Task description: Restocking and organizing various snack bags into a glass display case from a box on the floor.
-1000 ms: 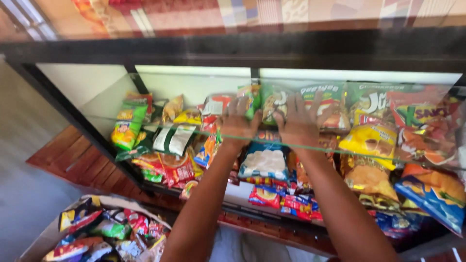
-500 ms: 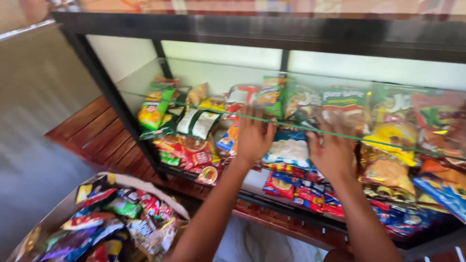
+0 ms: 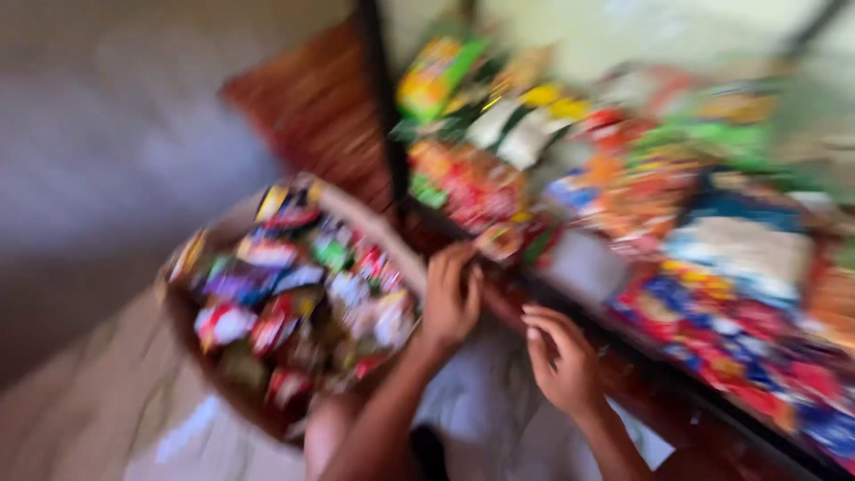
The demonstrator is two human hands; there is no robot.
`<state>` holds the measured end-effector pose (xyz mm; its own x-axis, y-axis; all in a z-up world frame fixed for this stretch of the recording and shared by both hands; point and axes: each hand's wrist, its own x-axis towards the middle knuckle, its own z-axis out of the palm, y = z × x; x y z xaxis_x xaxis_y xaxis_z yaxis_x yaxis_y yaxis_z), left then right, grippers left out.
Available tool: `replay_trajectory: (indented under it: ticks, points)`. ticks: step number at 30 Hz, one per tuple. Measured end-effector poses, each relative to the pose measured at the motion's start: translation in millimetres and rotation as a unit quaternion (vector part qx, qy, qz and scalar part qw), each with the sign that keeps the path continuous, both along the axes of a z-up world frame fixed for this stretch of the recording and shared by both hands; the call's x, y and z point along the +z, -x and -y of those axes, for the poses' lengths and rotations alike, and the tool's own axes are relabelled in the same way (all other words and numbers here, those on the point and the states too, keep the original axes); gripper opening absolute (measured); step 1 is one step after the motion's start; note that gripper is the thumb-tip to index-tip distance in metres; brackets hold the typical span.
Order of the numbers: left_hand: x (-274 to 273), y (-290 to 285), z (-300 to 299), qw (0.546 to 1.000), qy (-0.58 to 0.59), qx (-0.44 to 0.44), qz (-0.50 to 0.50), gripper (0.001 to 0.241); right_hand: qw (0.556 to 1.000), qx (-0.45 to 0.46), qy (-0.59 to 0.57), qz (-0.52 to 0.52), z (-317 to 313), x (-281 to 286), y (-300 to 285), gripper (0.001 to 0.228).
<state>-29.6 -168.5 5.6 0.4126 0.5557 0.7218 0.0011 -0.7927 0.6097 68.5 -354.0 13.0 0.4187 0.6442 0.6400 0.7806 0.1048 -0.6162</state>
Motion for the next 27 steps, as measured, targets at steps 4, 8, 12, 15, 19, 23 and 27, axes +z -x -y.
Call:
replay_trajectory:
  ticks: [4, 8, 12, 15, 19, 23, 27]
  points:
    - [-160.1, 48.0, -133.3, 0.978, 0.017, 0.116, -0.174, 0.036, 0.988, 0.101, 0.096, -0.063, -89.3, -32.6, 57.5, 0.028]
    - [-257.1, 114.0, -206.8, 0.918, 0.165, 0.118, -0.34, 0.044, 0.982, 0.156, 0.107, -0.028, -188.6, -126.0, 82.1, 0.034]
    - [-292.2, 137.2, -216.5, 0.81, 0.381, 0.165, -0.415, 0.046, 0.952, 0.154, 0.266, 0.001, -285.3, -191.3, 85.2, 0.041]
    - [-295.3, 135.4, -211.2, 0.742, 0.455, 0.144, -0.47, 0.057, 0.925, 0.151, 0.349, -0.012, -345.2, -261.0, 79.2, 0.042]
    - [-338.6, 129.0, -225.5, 0.762, 0.438, 0.285, -0.382, 0.073, 0.922, 0.15, 0.357, -0.001, -408.8, -323.6, 75.5, 0.04]
    - [-364.2, 138.3, -254.3, 0.759, 0.458, 0.302, -0.351, 0.073, 0.908, 0.156, 0.387, -0.046, -438.5, -339.2, 90.1, 0.046]
    - [-380.7, 133.2, -268.6, 0.815, 0.384, 0.365, -0.234, 0.063, 0.905, 0.082, 0.407, -0.095, -461.1, -345.4, 101.2, 0.06]
